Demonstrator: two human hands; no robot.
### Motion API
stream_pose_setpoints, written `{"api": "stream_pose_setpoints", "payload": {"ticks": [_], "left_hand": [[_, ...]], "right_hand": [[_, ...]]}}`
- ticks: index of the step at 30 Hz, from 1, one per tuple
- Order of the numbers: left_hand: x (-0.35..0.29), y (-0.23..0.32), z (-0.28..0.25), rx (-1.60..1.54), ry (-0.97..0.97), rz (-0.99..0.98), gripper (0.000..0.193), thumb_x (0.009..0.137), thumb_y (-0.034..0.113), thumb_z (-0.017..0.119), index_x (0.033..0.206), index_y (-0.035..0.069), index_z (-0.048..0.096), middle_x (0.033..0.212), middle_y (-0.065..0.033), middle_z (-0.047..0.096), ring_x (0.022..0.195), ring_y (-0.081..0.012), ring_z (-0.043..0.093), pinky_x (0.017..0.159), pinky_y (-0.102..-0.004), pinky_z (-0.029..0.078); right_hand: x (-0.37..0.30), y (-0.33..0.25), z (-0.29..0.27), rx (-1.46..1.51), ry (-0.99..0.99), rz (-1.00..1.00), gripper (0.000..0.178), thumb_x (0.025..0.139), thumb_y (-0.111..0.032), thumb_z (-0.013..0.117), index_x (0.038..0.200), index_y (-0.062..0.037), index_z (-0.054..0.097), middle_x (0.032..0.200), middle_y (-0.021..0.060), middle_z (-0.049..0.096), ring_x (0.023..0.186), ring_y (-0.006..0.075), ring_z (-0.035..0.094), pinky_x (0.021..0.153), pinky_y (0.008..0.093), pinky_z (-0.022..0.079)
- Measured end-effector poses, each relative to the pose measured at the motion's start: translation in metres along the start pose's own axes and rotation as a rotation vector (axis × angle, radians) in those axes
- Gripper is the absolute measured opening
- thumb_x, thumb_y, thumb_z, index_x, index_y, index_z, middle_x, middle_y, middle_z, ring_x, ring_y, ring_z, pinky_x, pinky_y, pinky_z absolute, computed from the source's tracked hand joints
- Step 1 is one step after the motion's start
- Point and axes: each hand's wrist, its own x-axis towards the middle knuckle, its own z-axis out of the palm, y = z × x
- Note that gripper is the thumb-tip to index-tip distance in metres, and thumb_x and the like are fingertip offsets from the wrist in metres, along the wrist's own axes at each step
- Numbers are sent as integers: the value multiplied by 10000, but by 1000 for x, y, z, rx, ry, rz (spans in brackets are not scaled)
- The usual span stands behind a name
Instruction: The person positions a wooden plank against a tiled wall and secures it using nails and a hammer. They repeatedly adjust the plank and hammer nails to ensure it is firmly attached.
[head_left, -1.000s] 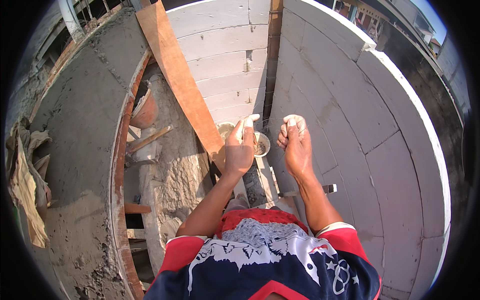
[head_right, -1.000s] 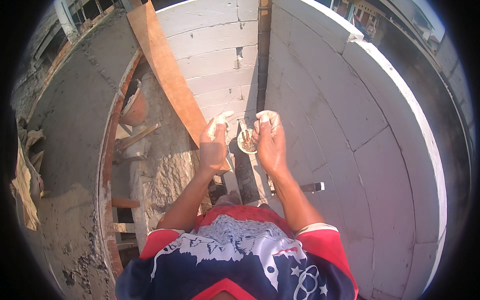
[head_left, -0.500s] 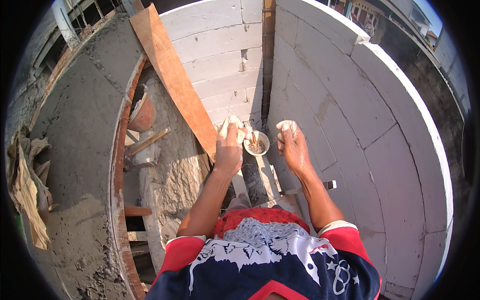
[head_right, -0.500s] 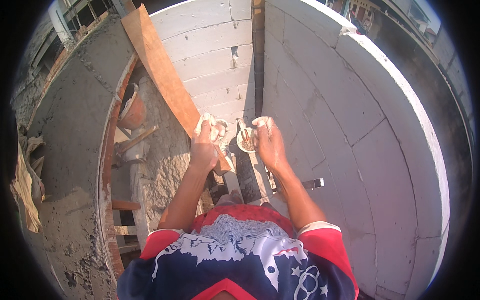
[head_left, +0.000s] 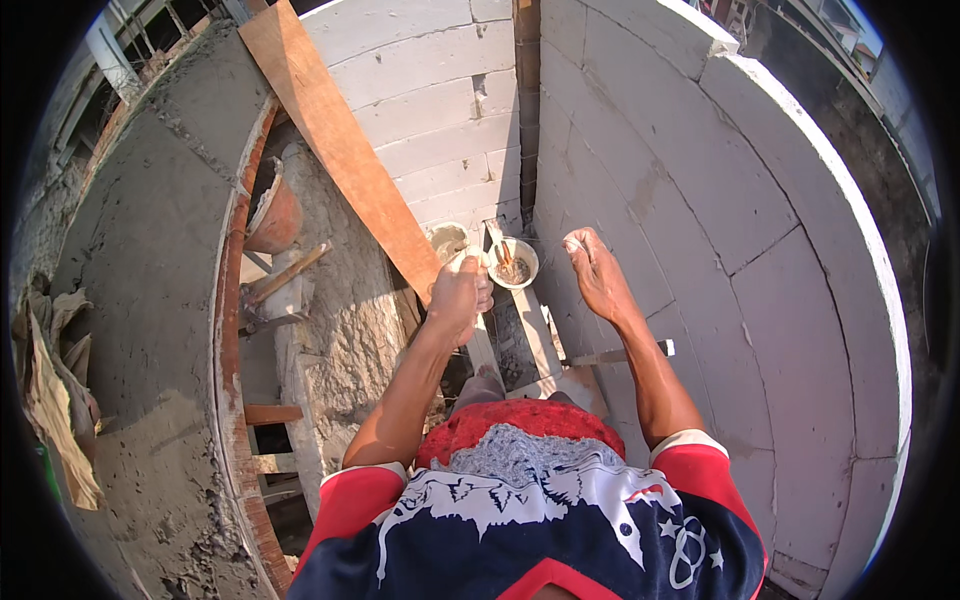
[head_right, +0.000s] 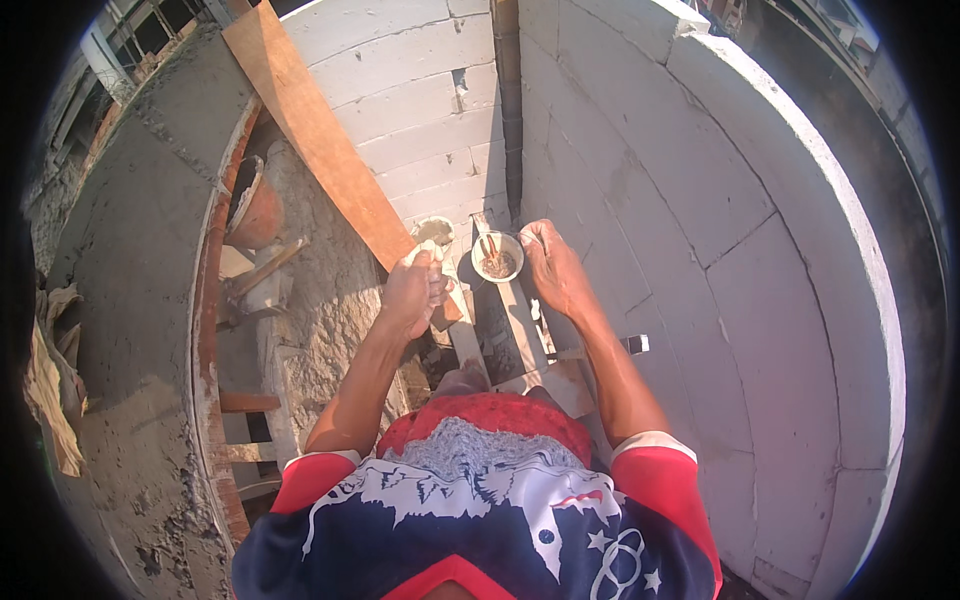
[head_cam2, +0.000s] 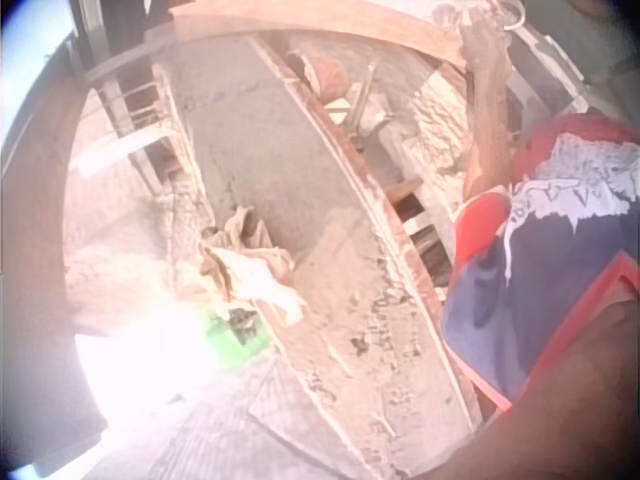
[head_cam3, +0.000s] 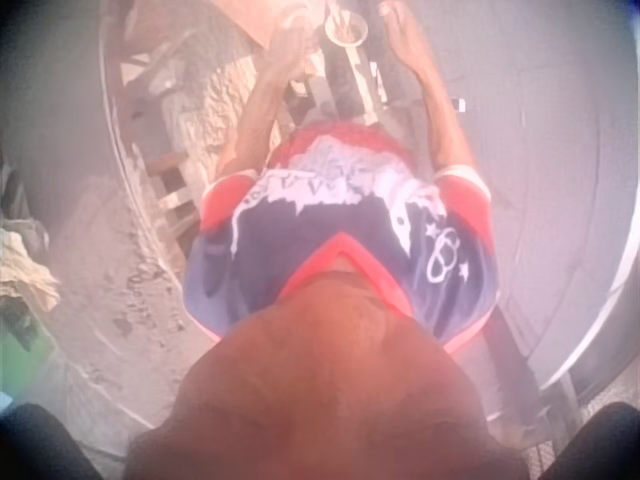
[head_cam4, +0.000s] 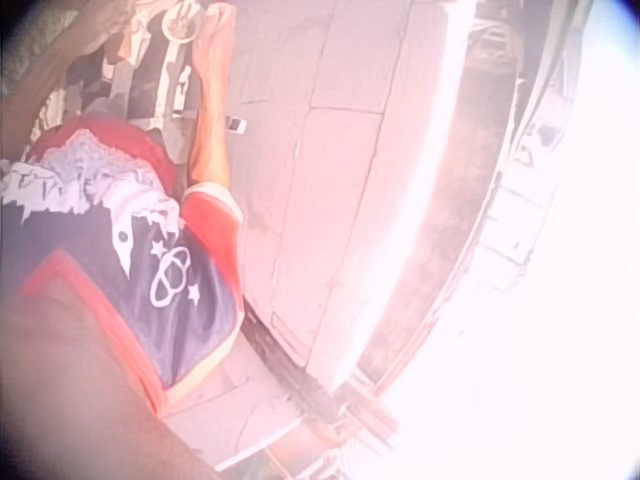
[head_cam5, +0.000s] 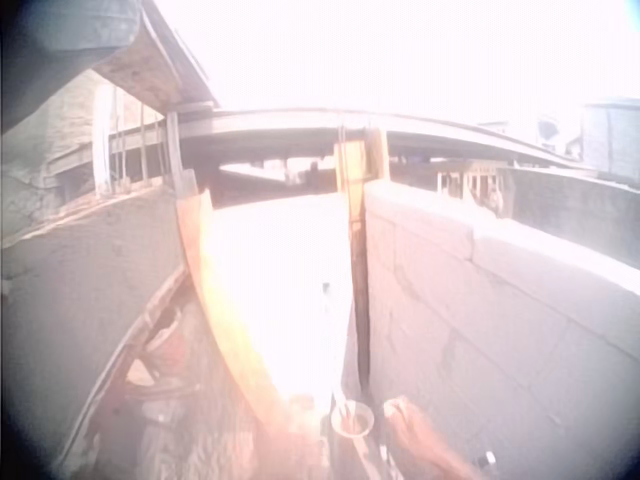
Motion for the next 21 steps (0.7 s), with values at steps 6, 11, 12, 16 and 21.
{"api": "stream_pose_setpoints", "payload": {"ticks": [6, 11, 12, 16, 21], "left_hand": [[-2, -54, 35, -290, 25, -91, 204, 1073, 257, 423, 1071, 87, 536, 987, -94, 641, 890, -206, 635, 796, -343, 515], [7, -44, 39, -432, 174, -201, 213, 1080, 255, 408, 1069, 82, 532, 1052, -93, 649, 947, -216, 648, 838, -364, 531], [8, -36, 46, -477, 186, -227, 215, 1083, 248, 399, 1067, 78, 530, 1056, -91, 650, 943, -215, 649, 825, -362, 535], [51, -42, 22, -467, 226, -16, 239, 1088, 247, 375, 1045, 62, 520, 924, -87, 630, 815, -195, 641, 685, -322, 542], [75, 5, 17, -354, 519, 175, 156, 1042, 243, 436, 955, 122, 481, 777, -25, 530, 601, -113, 461, 497, -263, 343]], "right_hand": [[-19, -7, 48, -233, 32, -158, 248, 1001, -208, 537, 1151, -11, 521, 694, 274, 638, 714, 499, 648, 644, 566, 500], [-36, 3, 62, -260, -4, -234, 306, 983, -212, 588, 1215, -27, 515, 813, 275, 692, 724, 469, 674, 650, 524, 540], [-40, 5, 59, -302, 6, -291, 308, 979, -203, 601, 1220, -31, 518, 825, 272, 696, 720, 458, 678, 645, 517, 543], [-59, 19, 70, -301, 9, -404, 271, 971, -155, 630, 1210, -46, 565, 835, 229, 704, 714, 410, 689, 623, 487, 553], [-108, 43, 80, -230, -66, -251, 171, 997, -115, 591, 1161, -73, 615, 763, 205, 659, 690, 403, 667, 601, 473, 525]]}}
